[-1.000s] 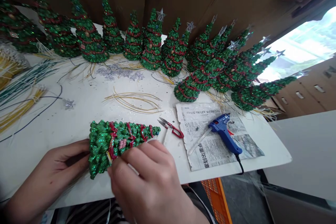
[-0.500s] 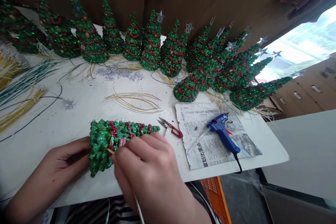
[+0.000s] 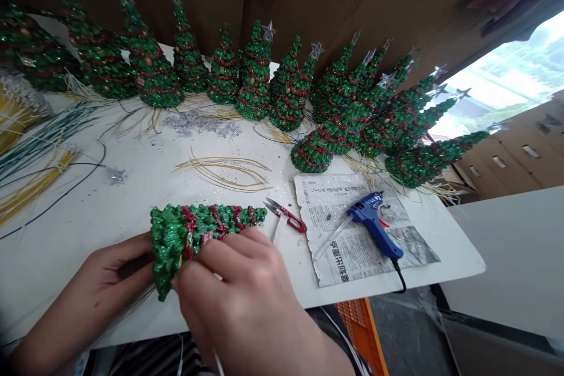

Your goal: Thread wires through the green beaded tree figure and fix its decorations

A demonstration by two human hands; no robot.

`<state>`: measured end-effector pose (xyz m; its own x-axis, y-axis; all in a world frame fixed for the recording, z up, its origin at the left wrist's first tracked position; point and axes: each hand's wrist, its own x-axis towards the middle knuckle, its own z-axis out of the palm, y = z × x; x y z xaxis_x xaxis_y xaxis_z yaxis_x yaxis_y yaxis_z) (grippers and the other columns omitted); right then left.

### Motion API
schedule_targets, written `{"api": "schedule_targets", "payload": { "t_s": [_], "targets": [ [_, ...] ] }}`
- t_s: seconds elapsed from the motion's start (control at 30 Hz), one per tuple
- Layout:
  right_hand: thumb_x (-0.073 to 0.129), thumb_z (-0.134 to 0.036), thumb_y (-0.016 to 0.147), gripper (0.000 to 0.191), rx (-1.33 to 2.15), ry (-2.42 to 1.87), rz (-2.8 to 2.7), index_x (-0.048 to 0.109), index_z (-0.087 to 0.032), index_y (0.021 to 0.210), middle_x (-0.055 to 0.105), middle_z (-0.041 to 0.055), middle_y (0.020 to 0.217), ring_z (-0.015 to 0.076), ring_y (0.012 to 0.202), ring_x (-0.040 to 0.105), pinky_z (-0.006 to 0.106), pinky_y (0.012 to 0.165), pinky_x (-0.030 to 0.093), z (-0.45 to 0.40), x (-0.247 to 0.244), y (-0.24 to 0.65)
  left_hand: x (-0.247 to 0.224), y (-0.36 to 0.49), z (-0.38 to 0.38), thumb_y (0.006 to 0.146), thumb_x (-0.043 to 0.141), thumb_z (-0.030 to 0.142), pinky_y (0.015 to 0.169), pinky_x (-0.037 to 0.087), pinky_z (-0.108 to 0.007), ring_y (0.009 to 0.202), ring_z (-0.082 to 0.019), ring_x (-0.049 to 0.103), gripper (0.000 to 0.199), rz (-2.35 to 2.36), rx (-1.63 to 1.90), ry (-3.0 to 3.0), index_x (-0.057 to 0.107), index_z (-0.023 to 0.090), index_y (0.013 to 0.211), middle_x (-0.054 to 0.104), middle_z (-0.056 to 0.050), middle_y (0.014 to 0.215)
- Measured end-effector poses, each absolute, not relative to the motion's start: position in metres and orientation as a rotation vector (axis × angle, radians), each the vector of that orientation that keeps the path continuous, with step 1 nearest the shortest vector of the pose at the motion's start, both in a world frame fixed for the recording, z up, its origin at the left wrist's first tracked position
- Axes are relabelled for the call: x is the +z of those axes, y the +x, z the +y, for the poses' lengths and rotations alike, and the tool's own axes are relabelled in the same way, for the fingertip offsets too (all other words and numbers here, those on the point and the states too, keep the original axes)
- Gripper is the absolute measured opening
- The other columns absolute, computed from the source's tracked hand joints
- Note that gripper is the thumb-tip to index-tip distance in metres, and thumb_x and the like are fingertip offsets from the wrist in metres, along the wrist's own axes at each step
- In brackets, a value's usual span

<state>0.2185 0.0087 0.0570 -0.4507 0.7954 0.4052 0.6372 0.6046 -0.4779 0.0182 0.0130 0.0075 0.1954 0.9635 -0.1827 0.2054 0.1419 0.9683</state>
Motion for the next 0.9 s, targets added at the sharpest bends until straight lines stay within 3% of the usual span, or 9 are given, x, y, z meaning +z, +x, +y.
{"api": "schedule_targets", "payload": {
  "t_s": [0.23,0.6,0.9],
  "targets": [
    [0.055,-0.016,0.098,0.024,0.396,-1.143,-2.173,0.066,-0.017,0.077,0.066,-0.0004,0.07,0.0117,0.065,0.058,0.028,0.064,0.043,0.011,0.058,0.216,0.007,0.018,0.013,0.082,0.069,0.036,0.068,0.057,-0.023,0.075,-0.018,0.069,0.016,1.231,0.819,1.278,0.08,0.028,0.09,0.076,-0.003,0.085],
    [0.065,-0.015,0.093,0.007,0.403,-1.016,-2.085,0.069,-0.016,0.088,0.072,0.0006,0.08,0.0114,0.069,0.061,0.026,0.066,0.049,0.017,0.043,0.218,0.004,0.015,0.016,0.081,0.073,0.04,0.075,0.058,-0.026,0.088,-0.022,0.069,0.019,1.169,0.737,1.257,0.079,0.023,0.087,0.076,-0.004,0.094],
    [0.062,-0.01,0.092,0.012,0.313,-1.021,-2.061,0.066,-0.015,0.082,0.069,0.0015,0.073,0.0119,0.064,0.058,0.028,0.06,0.047,0.015,0.037,0.213,0.0,0.013,0.016,0.084,0.071,0.038,0.076,0.055,-0.022,0.082,-0.017,0.067,0.015,1.124,0.748,1.301,0.078,0.027,0.091,0.076,-0.001,0.093]
  ]
}}
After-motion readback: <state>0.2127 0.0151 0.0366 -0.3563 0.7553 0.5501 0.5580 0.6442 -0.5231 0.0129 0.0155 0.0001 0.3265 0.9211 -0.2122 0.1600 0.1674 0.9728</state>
